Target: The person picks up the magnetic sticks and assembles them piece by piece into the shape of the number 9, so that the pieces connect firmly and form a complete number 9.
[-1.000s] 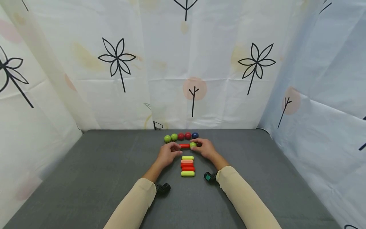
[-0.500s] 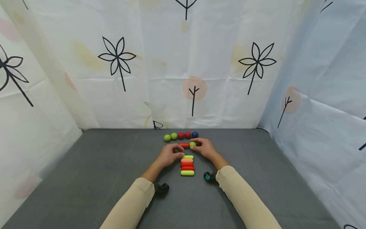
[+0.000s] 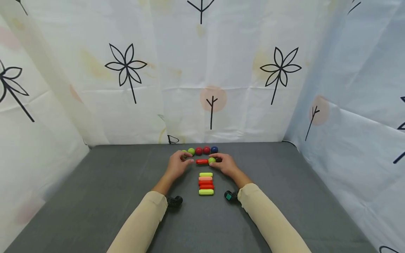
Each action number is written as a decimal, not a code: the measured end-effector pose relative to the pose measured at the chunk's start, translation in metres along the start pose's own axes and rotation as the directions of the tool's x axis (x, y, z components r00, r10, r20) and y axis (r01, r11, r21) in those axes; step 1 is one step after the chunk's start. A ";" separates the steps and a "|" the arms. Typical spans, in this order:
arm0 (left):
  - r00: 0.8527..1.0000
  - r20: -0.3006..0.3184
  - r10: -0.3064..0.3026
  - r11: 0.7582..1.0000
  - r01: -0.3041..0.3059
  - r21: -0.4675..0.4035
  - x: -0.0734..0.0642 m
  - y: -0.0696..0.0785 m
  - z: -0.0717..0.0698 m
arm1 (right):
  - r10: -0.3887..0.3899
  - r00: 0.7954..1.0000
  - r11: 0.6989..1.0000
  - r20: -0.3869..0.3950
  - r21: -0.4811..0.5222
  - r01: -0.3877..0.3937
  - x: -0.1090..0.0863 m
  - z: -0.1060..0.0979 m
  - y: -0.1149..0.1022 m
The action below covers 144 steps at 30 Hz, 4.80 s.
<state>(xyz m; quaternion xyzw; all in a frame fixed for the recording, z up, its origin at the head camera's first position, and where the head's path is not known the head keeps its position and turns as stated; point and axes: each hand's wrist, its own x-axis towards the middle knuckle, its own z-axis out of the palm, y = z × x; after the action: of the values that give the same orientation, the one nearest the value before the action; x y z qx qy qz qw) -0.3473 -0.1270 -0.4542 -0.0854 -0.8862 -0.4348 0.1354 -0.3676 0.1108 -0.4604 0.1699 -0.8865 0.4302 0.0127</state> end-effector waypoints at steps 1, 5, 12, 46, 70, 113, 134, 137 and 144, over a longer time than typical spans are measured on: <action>1.000 -0.007 0.001 1.000 -0.001 0.005 0.002 -0.001 -0.001 | 0.001 1.000 1.000 0.001 0.000 -0.001 0.000 0.000 0.000; 1.000 -0.020 0.013 1.000 -0.013 0.007 0.007 -0.007 -0.004 | 0.004 1.000 1.000 0.000 0.005 -0.004 0.000 0.000 -0.001; 1.000 0.009 0.009 0.997 -0.009 0.077 0.015 -0.019 -0.009 | -0.002 1.000 1.000 0.000 -0.012 0.002 0.001 0.001 0.000; 0.999 0.052 -0.016 0.973 0.003 0.230 0.030 -0.030 -0.019 | -0.002 1.000 1.000 -0.001 -0.010 0.002 0.001 0.002 0.001; 0.986 0.169 -0.016 0.998 0.006 0.059 0.008 -0.016 -0.026 | -0.006 1.000 1.000 -0.007 0.010 0.006 0.000 0.000 0.001; 0.977 0.209 0.050 0.990 -0.075 0.116 0.010 0.004 0.015 | -0.017 1.000 1.000 -0.018 -0.027 0.016 0.002 0.002 0.000; 0.979 0.197 0.055 0.995 -0.070 0.068 0.013 0.001 0.025 | 0.006 1.000 0.996 0.021 0.094 -0.008 -0.002 -0.003 -0.004; 0.979 0.196 0.051 0.996 -0.065 0.065 0.012 0.000 0.025 | 0.011 1.000 0.993 0.017 0.117 -0.013 -0.006 -0.006 -0.006; 0.976 0.217 0.037 0.996 -0.053 0.070 0.013 0.001 0.024 | 0.022 0.998 0.993 -0.063 0.118 -0.014 -0.017 -0.009 -0.008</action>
<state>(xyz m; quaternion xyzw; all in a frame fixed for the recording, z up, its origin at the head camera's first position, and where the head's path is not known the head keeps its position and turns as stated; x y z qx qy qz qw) -0.3633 -0.1068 -0.4640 -0.1467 -0.9093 -0.3859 0.0516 -0.3498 0.1179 -0.4516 0.1486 -0.8604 0.4868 0.0272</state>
